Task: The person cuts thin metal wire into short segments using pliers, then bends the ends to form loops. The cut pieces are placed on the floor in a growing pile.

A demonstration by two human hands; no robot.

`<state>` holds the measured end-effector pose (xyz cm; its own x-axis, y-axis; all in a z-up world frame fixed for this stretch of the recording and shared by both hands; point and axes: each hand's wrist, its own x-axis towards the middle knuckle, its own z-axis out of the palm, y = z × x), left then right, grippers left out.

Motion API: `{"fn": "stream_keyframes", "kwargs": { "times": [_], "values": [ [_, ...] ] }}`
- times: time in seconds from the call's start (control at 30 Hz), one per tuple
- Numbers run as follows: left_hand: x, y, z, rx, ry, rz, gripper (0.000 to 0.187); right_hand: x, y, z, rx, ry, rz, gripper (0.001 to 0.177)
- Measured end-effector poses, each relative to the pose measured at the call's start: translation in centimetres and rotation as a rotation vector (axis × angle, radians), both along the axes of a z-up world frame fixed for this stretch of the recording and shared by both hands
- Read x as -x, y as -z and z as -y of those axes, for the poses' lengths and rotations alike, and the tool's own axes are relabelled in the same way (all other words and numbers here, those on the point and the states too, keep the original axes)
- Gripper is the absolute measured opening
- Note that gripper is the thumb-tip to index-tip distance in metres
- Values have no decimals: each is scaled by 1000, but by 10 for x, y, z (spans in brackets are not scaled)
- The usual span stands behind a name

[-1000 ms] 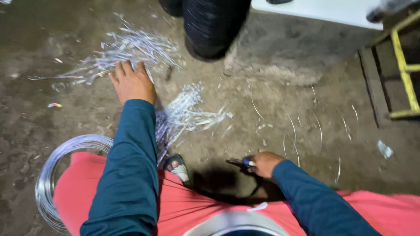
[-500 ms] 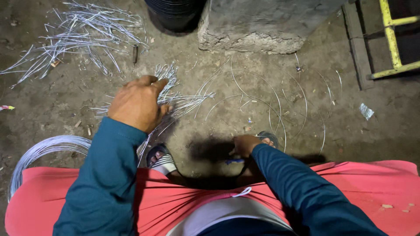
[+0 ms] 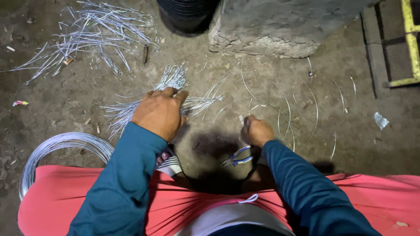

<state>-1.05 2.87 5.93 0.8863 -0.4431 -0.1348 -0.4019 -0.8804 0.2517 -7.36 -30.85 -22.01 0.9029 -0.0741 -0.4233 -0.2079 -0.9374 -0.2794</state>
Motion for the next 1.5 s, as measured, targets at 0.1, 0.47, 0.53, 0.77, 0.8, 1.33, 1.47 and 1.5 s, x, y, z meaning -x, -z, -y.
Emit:
{"fn": "stream_keyframes", "kwargs": {
  "times": [0.1, 0.47, 0.53, 0.77, 0.8, 1.33, 1.47, 1.5],
  "values": [
    [1, -8, 0, 18, 19, 14, 58, -28, -27, -12, 64, 59, 47, 27],
    [-3, -26, 5, 198, 45, 109, 60, -94, 40, -88, -685, 139, 304, 11],
    [-5, -25, 3, 207, 28, 108, 60, -103, 52, -99, -603, -31, 448, 11],
    [-14, -16, 0, 177, 3, 132, 56, -119, 34, -104, -527, -223, 356, 16],
    [-15, -15, 0, 161, 8, 139, 55, -118, 24, -104, -577, -252, 382, 16],
    [-22, 3, 6, 297, -91, 112, 45, -129, -255, -79, -893, -150, -36, 22],
    [-16, 6, 35, 596, 13, 344, 40, -120, -317, -67, -989, -213, -23, 23],
    [-15, 5, 40, 657, 30, 351, 35, -118, -326, -65, -995, -190, -30, 23]
  ]
}}
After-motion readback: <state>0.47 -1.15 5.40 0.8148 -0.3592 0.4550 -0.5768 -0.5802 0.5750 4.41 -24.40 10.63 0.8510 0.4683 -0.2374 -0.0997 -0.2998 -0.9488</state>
